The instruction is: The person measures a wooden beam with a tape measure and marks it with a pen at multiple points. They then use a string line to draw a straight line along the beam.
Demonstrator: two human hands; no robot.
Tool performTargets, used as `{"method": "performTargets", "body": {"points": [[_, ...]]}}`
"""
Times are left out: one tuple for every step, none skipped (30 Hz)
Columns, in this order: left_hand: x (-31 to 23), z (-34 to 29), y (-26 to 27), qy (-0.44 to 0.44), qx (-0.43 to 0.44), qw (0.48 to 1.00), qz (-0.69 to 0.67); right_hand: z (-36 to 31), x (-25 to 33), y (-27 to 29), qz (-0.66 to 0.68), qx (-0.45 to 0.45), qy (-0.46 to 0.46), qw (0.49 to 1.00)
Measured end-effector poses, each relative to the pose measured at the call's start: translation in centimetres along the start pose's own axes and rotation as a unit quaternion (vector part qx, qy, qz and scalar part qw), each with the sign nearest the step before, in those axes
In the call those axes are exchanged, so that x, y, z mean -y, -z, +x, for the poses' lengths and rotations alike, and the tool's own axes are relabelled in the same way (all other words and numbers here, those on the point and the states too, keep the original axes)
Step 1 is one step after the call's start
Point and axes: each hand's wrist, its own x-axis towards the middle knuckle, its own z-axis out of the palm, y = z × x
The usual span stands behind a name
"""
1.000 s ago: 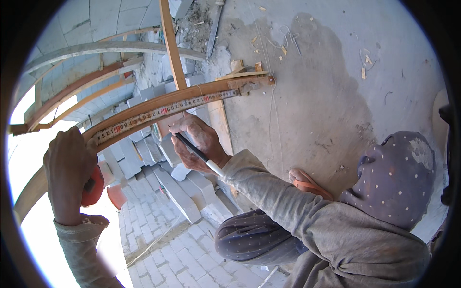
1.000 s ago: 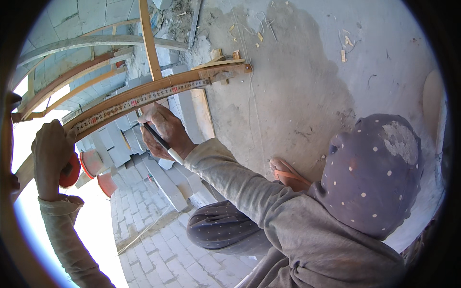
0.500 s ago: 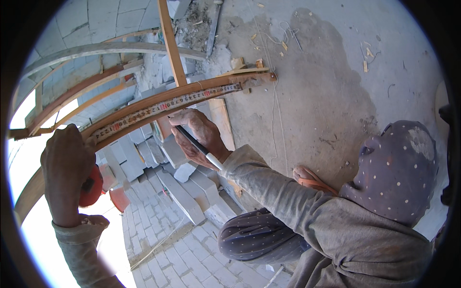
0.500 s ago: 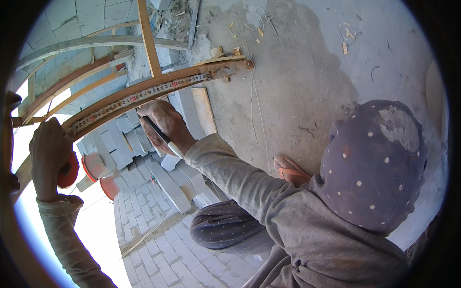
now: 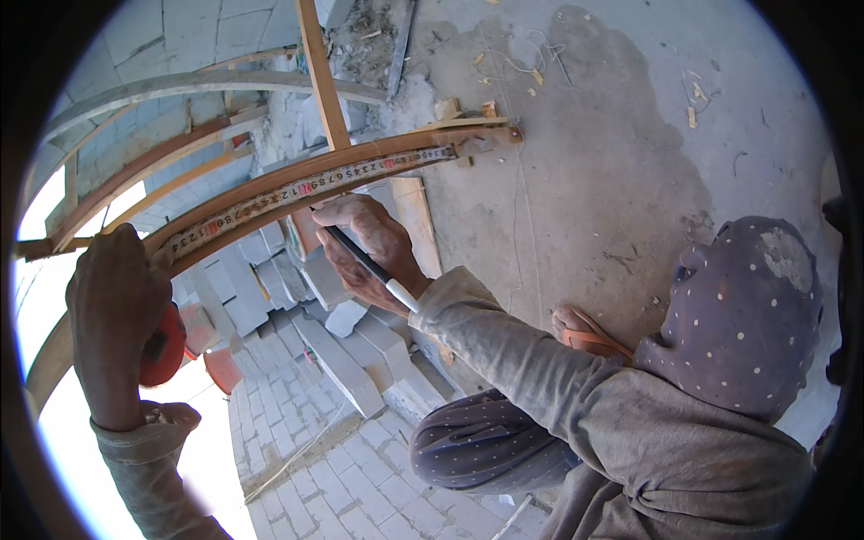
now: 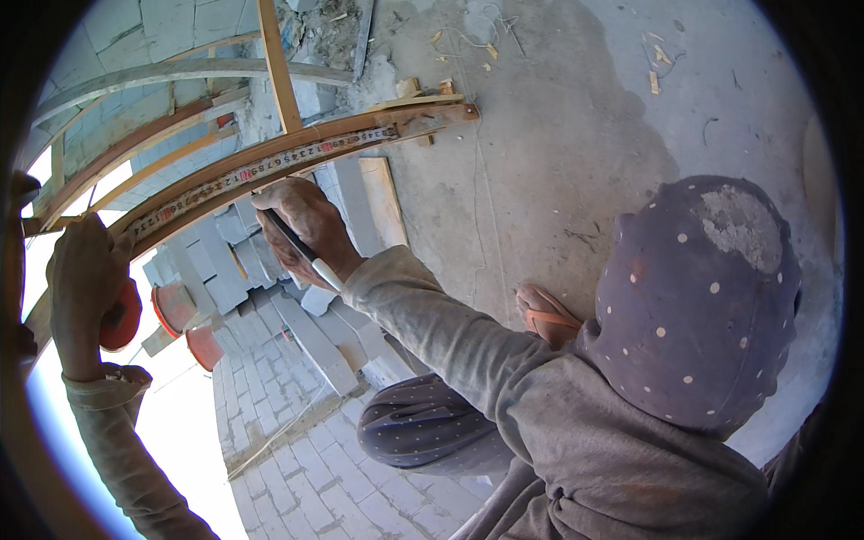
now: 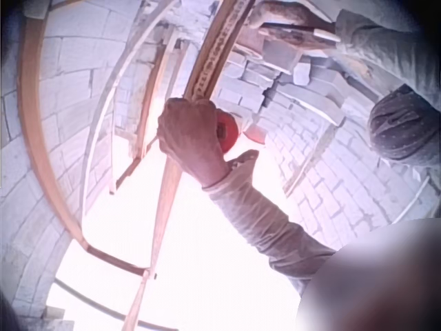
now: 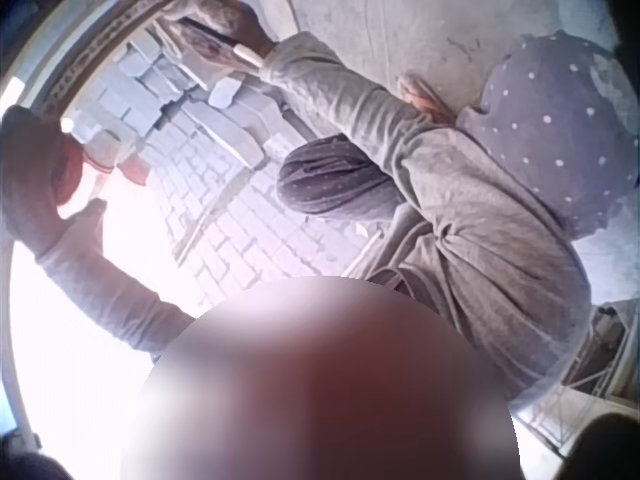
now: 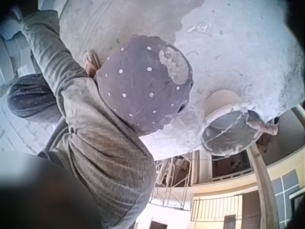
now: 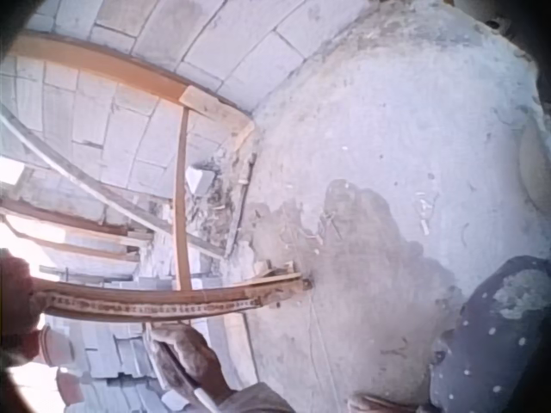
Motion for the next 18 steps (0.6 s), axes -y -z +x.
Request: {"method": "performTargets", "body": {"points": [[0.0, 0.0, 0.1, -0.002, -0.006, 1.000, 0.002, 0.0, 0.0, 0.0, -0.003, 0.002, 0.002, 1.000], [-0.1, 0.0, 0.1, 0.006, 0.004, 1.000, -0.002, 0.0, -0.1, -0.1, -0.004, 0.000, 0.002, 1.000], [-0.1, 0.1, 0.1, 0.010, 0.007, 1.000, -0.002, -0.1, -0.1, -0.1, -0.005, -0.005, 0.005, 1.000], [-0.2, 0.1, 0.1, 0.013, 0.007, 1.000, 0.003, -0.1, -0.2, -0.1, -0.001, -0.004, 0.002, 1.000], [-0.2, 0.2, 0.1, 0.017, 0.016, 1.000, 0.000, -0.2, -0.3, -0.2, 0.002, -0.005, 0.001, 1.000], [-0.2, 0.2, 0.1, 0.022, 0.023, 0.999, 0.002, -0.3, -0.4, -0.2, 0.007, -0.008, 0.002, 1.000], [-0.2, 0.3, 0.1, 0.030, 0.030, 0.999, 0.010, -0.3, -0.5, -0.3, 0.003, -0.007, 0.003, 1.000], [-0.2, 0.3, 0.1, 0.029, 0.032, 0.999, 0.005, -0.4, -0.6, -0.3, 0.001, -0.007, 0.005, 1.000], [-0.2, 0.3, 0.2, 0.031, 0.035, 0.999, 0.006, -0.4, -0.7, -0.4, -0.002, -0.007, 0.008, 1.000], [-0.3, 0.3, 0.2, 0.033, 0.038, 0.999, 0.007, -0.4, -0.7, -0.5, -0.006, -0.005, 0.006, 1.000], [-0.3, 0.3, 0.2, 0.030, 0.035, 0.999, 0.006, -0.4, -0.7, -0.6, -0.010, -0.002, 0.004, 1.000], [-0.3, 0.4, 0.3, 0.028, 0.032, 0.999, 0.006, -0.3, -0.6, -0.7, -0.012, -0.005, 0.004, 1.000], [-0.4, 0.4, 0.3, 0.030, 0.028, 0.999, 0.011, -0.1, -0.4, -0.8, -0.011, -0.003, -0.018, 1.000], [-0.4, 0.3, 0.3, 0.022, 0.023, 0.999, 0.002, 0.0, 0.0, -0.8, -0.008, -0.007, -0.037, 0.999], [-0.5, 0.3, 0.4, 0.018, 0.017, 1.000, -0.001, 0.2, 0.4, -0.7, -0.003, -0.018, -0.047, 0.999], [-0.5, 0.3, 0.5, 0.019, 0.014, 1.000, 0.003, 0.5, 0.8, -0.5, 0.011, -0.007, -0.067, 0.998], [-0.4, 0.3, 0.7, 0.022, 0.021, 1.000, -0.008, 0.7, 1.3, 0.1, 0.027, -0.003, -0.078, 0.997], [-0.4, 0.2, 0.8, 0.030, 0.032, 0.999, -0.014, 1.0, 1.6, 0.6, 0.046, -0.002, -0.079, 0.996]]}}
